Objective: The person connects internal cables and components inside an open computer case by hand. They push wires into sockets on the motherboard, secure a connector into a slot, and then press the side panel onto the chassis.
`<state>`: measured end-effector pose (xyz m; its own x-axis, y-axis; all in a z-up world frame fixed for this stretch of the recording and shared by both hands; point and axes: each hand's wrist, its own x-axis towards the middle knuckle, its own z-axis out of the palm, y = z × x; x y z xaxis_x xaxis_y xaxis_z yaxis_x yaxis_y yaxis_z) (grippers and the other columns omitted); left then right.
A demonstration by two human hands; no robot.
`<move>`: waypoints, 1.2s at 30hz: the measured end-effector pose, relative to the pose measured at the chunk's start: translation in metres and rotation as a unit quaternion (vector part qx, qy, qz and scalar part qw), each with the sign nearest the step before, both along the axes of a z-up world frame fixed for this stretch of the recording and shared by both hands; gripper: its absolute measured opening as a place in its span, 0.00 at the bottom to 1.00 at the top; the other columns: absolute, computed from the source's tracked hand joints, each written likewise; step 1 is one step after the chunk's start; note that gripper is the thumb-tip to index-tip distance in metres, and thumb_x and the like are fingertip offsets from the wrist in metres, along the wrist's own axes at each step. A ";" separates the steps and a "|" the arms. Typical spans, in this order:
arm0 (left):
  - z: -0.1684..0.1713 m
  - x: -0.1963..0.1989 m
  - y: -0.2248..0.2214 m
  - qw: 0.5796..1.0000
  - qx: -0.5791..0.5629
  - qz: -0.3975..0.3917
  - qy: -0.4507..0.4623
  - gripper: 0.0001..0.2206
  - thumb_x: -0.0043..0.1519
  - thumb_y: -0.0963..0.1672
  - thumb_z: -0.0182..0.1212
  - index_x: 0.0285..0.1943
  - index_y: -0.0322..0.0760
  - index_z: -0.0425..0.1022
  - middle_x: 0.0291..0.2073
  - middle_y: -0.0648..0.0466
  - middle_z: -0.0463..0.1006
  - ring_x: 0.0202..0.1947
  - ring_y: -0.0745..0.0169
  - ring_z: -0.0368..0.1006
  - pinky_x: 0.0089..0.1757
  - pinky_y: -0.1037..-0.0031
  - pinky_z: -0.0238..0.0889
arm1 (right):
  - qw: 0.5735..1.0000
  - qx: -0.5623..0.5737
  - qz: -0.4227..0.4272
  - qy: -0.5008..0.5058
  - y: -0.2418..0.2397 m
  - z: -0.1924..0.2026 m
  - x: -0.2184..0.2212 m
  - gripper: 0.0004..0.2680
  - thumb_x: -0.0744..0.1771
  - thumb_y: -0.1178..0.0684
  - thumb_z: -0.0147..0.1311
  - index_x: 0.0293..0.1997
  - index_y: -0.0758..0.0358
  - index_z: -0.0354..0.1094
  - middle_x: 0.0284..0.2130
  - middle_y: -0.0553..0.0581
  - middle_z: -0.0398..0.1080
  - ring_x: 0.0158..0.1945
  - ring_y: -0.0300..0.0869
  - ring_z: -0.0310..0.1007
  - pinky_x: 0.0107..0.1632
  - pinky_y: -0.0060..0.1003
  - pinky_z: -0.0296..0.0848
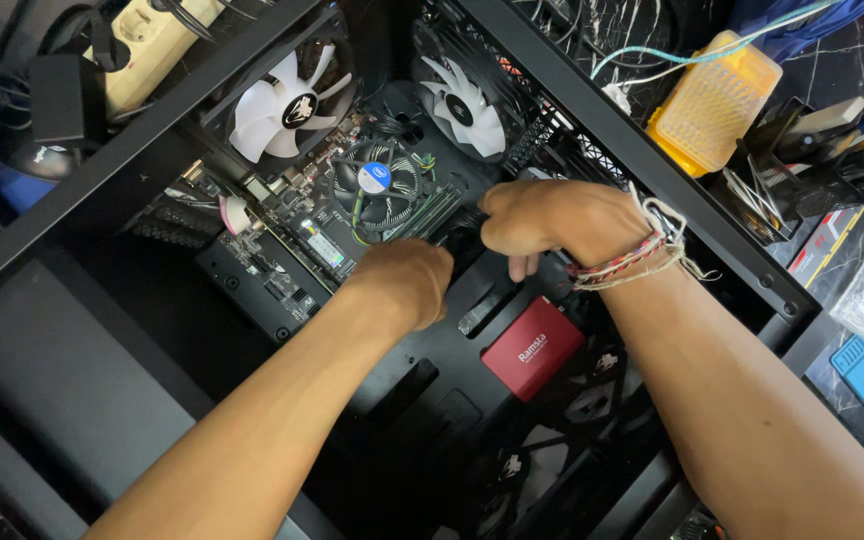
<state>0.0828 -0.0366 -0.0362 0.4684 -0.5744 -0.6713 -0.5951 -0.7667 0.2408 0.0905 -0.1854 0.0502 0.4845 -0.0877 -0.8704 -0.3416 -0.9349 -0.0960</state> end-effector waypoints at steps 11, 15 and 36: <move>0.019 -0.006 0.000 0.999 0.023 -0.004 0.034 0.19 0.63 0.47 0.68 0.58 0.29 0.82 0.52 0.38 0.84 0.58 0.38 0.80 0.53 0.46 0.75 | 0.995 -0.057 -0.075 0.028 0.002 -0.019 0.013 0.24 0.68 0.38 0.41 0.53 0.69 0.81 0.33 0.62 0.85 0.38 0.56 0.86 0.44 0.49 0.81; -0.001 -0.005 -0.002 0.999 0.026 -0.014 0.023 0.18 0.62 0.48 0.68 0.57 0.35 0.84 0.52 0.43 0.85 0.58 0.42 0.80 0.52 0.49 0.76 | 0.999 0.027 0.020 0.014 0.006 0.000 0.004 0.23 0.69 0.47 0.39 0.70 0.71 0.64 0.41 0.67 0.84 0.49 0.52 0.86 0.55 0.51 0.79; -0.009 0.007 0.016 0.996 -0.070 0.053 -0.003 0.18 0.62 0.46 0.60 0.57 0.33 0.83 0.54 0.42 0.84 0.60 0.41 0.78 0.54 0.47 0.75 | 0.996 0.046 -0.012 -0.082 -0.009 -0.062 -0.016 0.14 0.70 0.45 0.48 0.53 0.66 0.73 0.30 0.62 0.83 0.33 0.47 0.87 0.42 0.44 0.84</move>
